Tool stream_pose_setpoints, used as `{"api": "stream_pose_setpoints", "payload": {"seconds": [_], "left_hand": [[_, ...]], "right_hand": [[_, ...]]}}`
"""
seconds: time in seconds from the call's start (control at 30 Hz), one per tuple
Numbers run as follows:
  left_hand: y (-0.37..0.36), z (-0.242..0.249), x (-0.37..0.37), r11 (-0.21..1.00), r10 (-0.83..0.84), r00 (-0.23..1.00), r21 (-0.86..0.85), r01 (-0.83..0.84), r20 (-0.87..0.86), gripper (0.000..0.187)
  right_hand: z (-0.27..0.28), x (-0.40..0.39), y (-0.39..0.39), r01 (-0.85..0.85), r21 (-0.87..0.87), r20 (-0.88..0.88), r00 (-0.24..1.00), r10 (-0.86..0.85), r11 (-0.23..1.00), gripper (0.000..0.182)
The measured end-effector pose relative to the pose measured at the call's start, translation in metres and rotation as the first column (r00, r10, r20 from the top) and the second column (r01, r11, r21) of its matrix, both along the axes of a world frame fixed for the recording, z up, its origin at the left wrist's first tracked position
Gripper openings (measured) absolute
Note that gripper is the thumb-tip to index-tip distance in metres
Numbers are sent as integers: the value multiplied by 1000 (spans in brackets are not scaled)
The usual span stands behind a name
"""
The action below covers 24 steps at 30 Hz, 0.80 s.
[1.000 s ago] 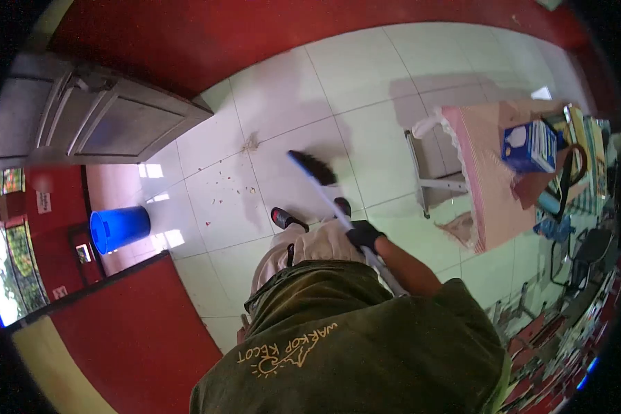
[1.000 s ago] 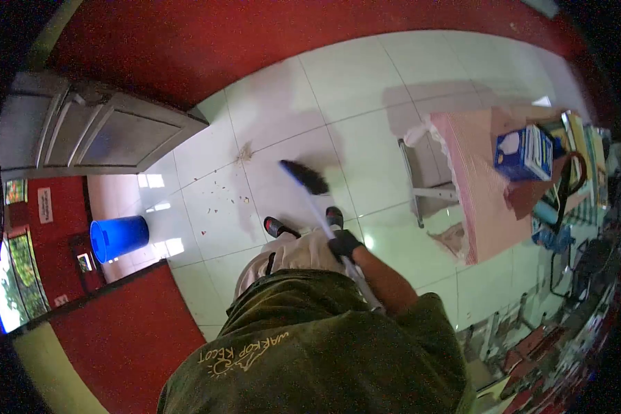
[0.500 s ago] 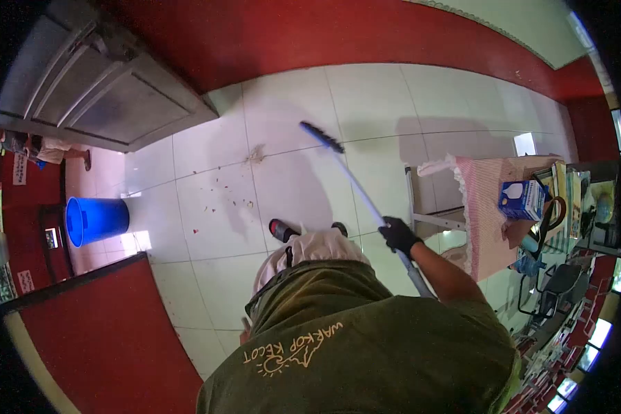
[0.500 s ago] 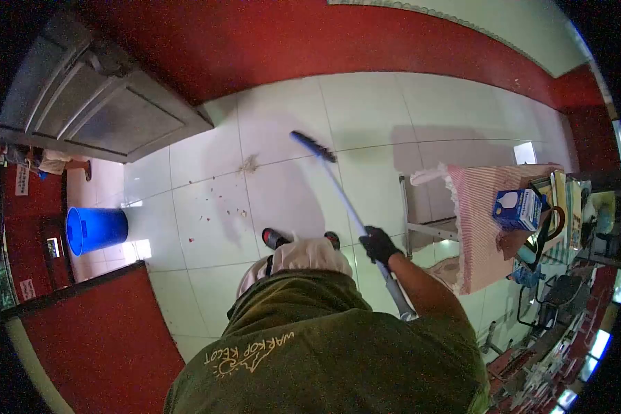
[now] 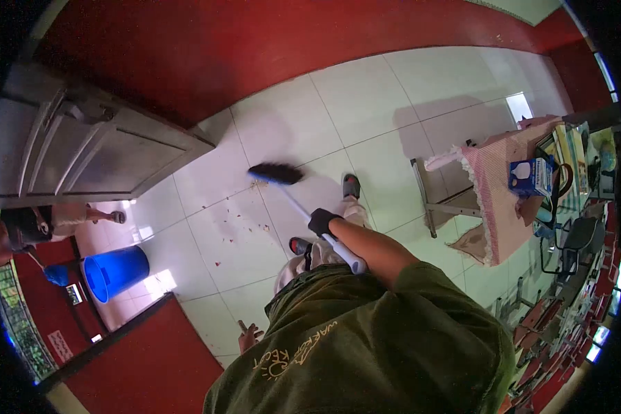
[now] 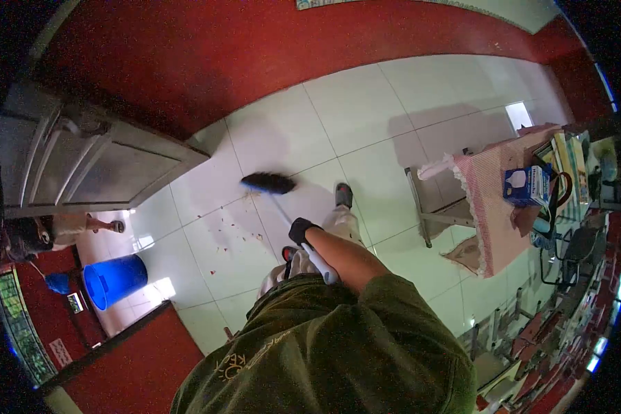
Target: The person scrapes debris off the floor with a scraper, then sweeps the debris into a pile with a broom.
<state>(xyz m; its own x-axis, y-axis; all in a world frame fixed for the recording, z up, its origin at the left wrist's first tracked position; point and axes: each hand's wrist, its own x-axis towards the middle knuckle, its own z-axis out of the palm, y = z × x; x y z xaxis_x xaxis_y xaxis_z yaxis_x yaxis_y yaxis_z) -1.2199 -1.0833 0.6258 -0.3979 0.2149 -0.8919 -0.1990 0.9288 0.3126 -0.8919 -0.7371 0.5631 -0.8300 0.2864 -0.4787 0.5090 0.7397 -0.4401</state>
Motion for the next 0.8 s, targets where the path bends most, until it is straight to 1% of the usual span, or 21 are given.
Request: {"api": "stream_pose_setpoints", "payload": {"seconds": [0.03, 0.07, 0.1, 0.13, 0.2, 0.27, 0.33, 0.4, 0.47, 0.53, 0.6, 0.67, 0.7, 0.73, 0.8], "left_hand": [[16, 7, 2, 1000, 5, 1000, -4, -5, 0, 42], [37, 17, 8, 1000, 12, 1000, -6, -12, 0, 40], [56, 25, 13, 1000, 11, 1000, -8, -11, -9, 40], [72, 32, 19, 997, -13, 1000, -78, 14, 4, 39], [99, 43, 32, 980, -59, 998, -190, 63, 27, 37], [123, 41, 51, 979, -101, 994, -176, 105, 36, 36], [164, 27, 90, 979, -186, 982, -82, 188, 34, 35], [225, 13, 136, 963, -271, 962, 15, 270, 39, 34], [284, 13, 171, 944, -322, 946, 91, 318, 36, 33], [332, 20, 192, 930, -345, 938, 143, 337, 30, 32], [362, 28, 193, 929, -334, 942, 167, 330, 1, 31], [373, 32, 184, 938, -308, 951, 153, 310, -34, 31], [374, 32, 178, 945, -296, 954, 134, 300, -48, 30], [371, 30, 172, 951, -286, 957, 109, 290, -52, 30], [363, 25, 159, 961, -268, 962, 48, 271, -60, 29]], "right_hand": [[-12, -4, 1, -14, 15, -106, 994, 15, 1000, 19], [-10, 0, 1, -8, 12, -113, 994, 9, 1000, 19], [-6, 7, -3, 331, -231, -153, 916, -370, 915, 23], [5, 18, -1, 584, -466, -93, 714, -694, 664, 27], [60, 61, 19, 663, -556, -133, 525, -841, 502, 25], [46, 109, 34, 748, -381, -359, 422, -832, 544, 35], [73, 161, 84, 828, -364, -12, 454, -891, 427, 41], [93, 204, 133, 890, -291, -13, 364, -931, 351, 43], [74, 249, 184, 893, -123, 54, 442, -895, 433, 44], [50, 282, 231, 927, -45, -16, 371, -928, 372, 45], [26, 304, 279, 902, 116, -15, 420, -907, 416, 42], [42, 301, 329, 913, 49, 209, 387, -898, 404, 36], [39, 300, 347, 724, 152, 231, 636, -736, 673, 29], [31, 295, 356, 724, 145, 233, 637, -734, 674, 29], [7, 272, 374, 881, 25, 207, 458, -864, 473, 25]]}}
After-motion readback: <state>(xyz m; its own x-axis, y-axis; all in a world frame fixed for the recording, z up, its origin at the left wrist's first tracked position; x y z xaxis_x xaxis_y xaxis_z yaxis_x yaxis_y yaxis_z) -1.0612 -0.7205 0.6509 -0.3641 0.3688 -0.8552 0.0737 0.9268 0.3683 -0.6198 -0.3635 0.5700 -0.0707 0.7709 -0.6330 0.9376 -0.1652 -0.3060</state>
